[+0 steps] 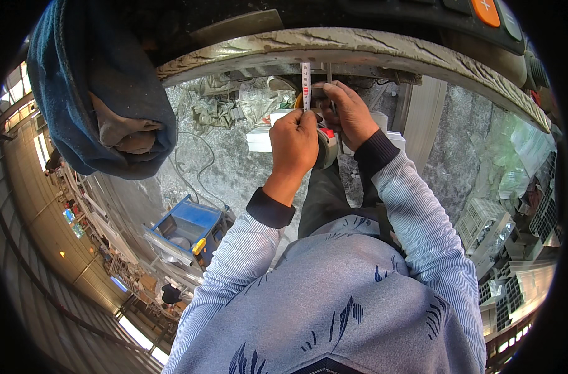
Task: The person measures and marks aluminum profiles with a tape measure, then uses a miter saw to cut them to length. They repeatedly measure, mark, and cut multiple pieces in a workshop setting.
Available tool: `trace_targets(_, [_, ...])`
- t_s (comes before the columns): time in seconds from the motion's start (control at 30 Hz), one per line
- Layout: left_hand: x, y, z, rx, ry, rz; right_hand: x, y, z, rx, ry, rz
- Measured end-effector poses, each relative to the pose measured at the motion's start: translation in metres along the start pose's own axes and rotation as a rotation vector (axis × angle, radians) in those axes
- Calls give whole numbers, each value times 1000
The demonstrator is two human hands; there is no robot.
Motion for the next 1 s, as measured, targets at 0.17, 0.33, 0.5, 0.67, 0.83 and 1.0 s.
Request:
trace_targets(0.17, [-1, -1, 2, 7, 17, 10, 3, 1, 1, -5, -7, -42])
trace_targets(0.33, [-1, -2, 4, 38, 35, 10, 4, 1, 0, -22, 0, -40])
trace_targets(0.5, [-1, -1, 3, 17, 26, 8, 4, 2, -2, -22, 6, -58])
trace_targets(0.67, [-1, -1, 3, 1, 42, 17, 7, 5, -4, -51, 8, -71])
trace_targets(0.83, [-1, 0, 1, -5, 45, 18, 12, 14, -6, -85, 14, -108])
trace_targets(1.0, [-1, 1, -2, -11, 73, 53, 15, 45, -10, 123, 9, -259])
Point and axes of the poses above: each hand's wrist, its own x-axis away from the middle knuckle, its own y-axis out of the back of the hand, z = x × y, the point moved 4 cm from there along -x, towards the middle knuckle, and after that the axes turned 4 degrees about -z, right-handed, at the moved point
